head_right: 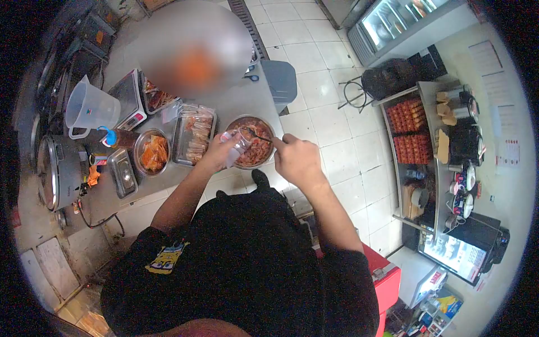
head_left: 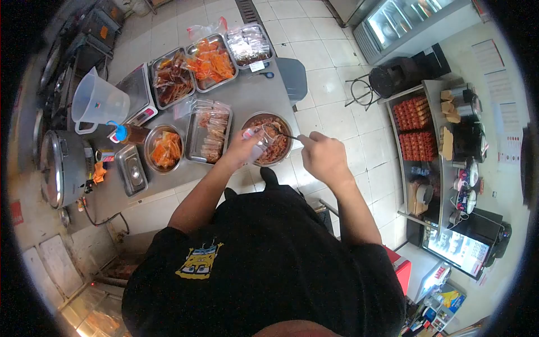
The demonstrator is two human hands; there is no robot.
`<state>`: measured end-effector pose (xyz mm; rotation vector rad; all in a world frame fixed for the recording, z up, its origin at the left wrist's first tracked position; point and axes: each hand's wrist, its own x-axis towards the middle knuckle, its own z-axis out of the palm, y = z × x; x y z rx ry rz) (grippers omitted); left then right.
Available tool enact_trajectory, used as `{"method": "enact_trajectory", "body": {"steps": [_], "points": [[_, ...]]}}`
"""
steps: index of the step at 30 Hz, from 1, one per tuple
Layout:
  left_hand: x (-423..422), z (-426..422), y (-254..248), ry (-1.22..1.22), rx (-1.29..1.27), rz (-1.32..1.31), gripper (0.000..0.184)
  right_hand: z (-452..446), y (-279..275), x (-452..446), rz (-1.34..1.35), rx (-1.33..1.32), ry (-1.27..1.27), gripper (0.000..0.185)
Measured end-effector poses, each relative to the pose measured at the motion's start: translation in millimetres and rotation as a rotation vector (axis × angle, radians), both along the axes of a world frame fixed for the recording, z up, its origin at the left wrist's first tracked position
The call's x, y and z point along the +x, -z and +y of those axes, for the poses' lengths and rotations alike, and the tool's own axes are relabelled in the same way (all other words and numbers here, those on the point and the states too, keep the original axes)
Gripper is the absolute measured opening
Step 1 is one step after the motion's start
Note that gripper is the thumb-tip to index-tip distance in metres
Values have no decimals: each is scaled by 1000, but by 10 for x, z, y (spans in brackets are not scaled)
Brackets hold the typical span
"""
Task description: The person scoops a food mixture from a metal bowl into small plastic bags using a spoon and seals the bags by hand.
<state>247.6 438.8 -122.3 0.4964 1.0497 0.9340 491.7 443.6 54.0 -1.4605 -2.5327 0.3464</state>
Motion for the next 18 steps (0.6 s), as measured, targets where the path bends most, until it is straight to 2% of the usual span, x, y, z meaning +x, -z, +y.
{"method": "enact_trajectory", "body": {"steps": [3,5,7,11,18], "points": [[11,-7,-229,-82,-33,-8,35,-88,-32,-41,-4,54,12,28],[-20,-6,-265,-61,90,-97,35,-141,-106,-70,-1,78,4,27],[-33,-8,-312,-79,93,-76,34,-184,-154,-88,16,99,47,27],[9,8,-204,-146,109,-48,34,-247,-291,-105,20,120,55,31],[77,-1,-415,-102,205,-115,36,-371,-565,-142,-15,181,76,33]]}}
